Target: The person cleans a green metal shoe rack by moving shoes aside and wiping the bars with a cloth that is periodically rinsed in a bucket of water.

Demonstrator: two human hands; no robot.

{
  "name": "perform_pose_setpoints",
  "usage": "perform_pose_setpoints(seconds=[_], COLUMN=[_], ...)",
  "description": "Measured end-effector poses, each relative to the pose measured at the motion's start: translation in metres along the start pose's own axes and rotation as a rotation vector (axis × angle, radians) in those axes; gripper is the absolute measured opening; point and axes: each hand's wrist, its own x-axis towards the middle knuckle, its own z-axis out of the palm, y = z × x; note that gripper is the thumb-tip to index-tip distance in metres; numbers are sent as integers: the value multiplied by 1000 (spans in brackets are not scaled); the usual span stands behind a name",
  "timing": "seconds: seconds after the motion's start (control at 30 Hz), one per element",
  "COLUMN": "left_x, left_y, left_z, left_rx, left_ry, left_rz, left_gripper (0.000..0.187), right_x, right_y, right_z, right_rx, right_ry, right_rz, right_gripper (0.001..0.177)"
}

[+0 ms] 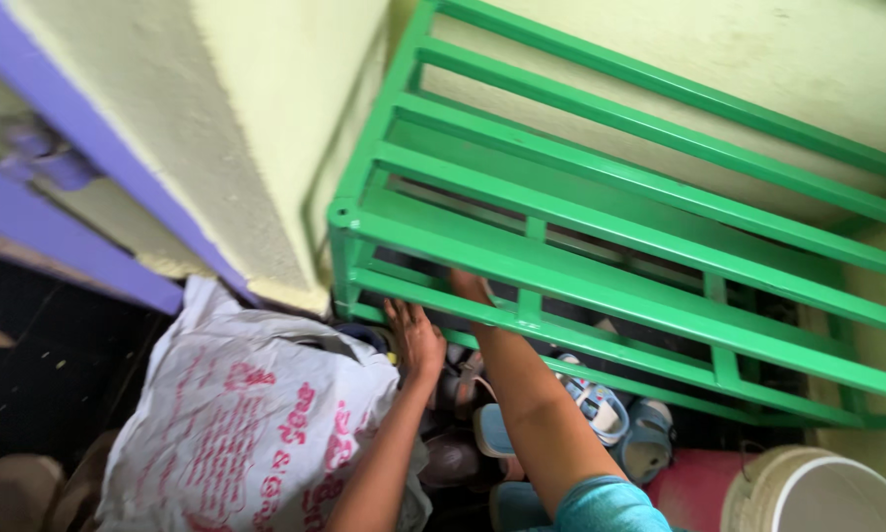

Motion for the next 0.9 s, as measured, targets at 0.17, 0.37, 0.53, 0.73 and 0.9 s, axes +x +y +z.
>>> perform_pose_setpoints(seconds=[0.17,0.37,0.53,0.73,0.9], left_x=[-19,-45,-65,-102,-111], left_y=[8,-6,30,102,133], left_z=[30,59,70,109,129], left_rx=[98,286,284,274,339], left_ry=[-138,-235,-280,-445,-514], left_rz=[79,98,78,227,309], left_gripper=[76,65,67,71,73], right_x=[-79,-204,-249,-242,-290], right_y=[107,255,281,207,242], right_z=[-40,-122,-165,-95,-115], right_rx=[-503,-181,-225,257,-142], right_ry=[-12,24,116,222,270], right_rz=[186,794,1091,595,331], right_gripper=[49,47,55,31,41])
